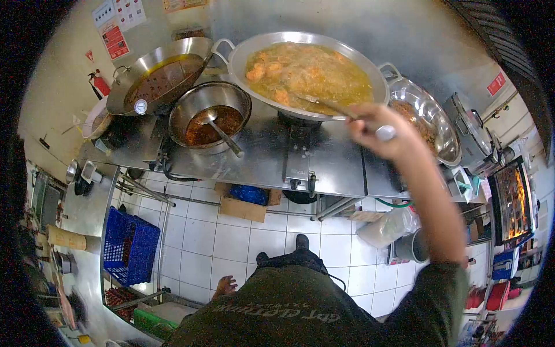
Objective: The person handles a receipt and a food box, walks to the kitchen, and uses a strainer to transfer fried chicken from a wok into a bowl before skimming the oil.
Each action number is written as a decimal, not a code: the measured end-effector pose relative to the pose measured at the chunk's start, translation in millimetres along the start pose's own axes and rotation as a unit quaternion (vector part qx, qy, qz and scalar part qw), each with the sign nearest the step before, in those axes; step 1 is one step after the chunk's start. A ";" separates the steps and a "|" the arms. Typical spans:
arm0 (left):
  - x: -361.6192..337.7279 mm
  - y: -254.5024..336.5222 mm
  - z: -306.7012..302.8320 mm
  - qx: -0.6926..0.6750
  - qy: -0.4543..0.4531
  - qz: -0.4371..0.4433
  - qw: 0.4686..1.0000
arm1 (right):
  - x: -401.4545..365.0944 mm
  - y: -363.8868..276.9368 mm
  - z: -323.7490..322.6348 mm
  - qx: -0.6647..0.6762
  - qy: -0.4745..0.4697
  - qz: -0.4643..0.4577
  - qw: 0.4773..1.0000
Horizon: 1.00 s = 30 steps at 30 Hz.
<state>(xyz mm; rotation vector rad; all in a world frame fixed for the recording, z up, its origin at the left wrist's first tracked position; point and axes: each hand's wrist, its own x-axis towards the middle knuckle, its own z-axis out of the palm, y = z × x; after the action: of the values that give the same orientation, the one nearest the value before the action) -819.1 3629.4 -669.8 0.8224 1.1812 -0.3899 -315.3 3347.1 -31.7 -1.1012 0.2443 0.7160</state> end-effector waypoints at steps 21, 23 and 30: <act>53.9 45.9 -24.9 0.190 -0.101 0.169 0.962 | 32.6 38.0 21.7 0.527 -0.182 -0.065 0.827; 51.6 42.8 -28.6 0.236 -0.133 0.165 0.948 | 19.1 47.0 27.8 0.462 -0.147 -0.123 0.866; 28.1 1.4 -48.5 0.314 -0.028 0.173 0.933 | 52.8 24.0 -2.1 0.493 -0.231 -0.086 0.835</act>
<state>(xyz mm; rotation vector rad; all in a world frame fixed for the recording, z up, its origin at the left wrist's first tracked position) -839.9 3670.2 -702.1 1.5404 0.8303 -0.5014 -290.4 3372.9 -77.3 0.0559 0.0670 0.5496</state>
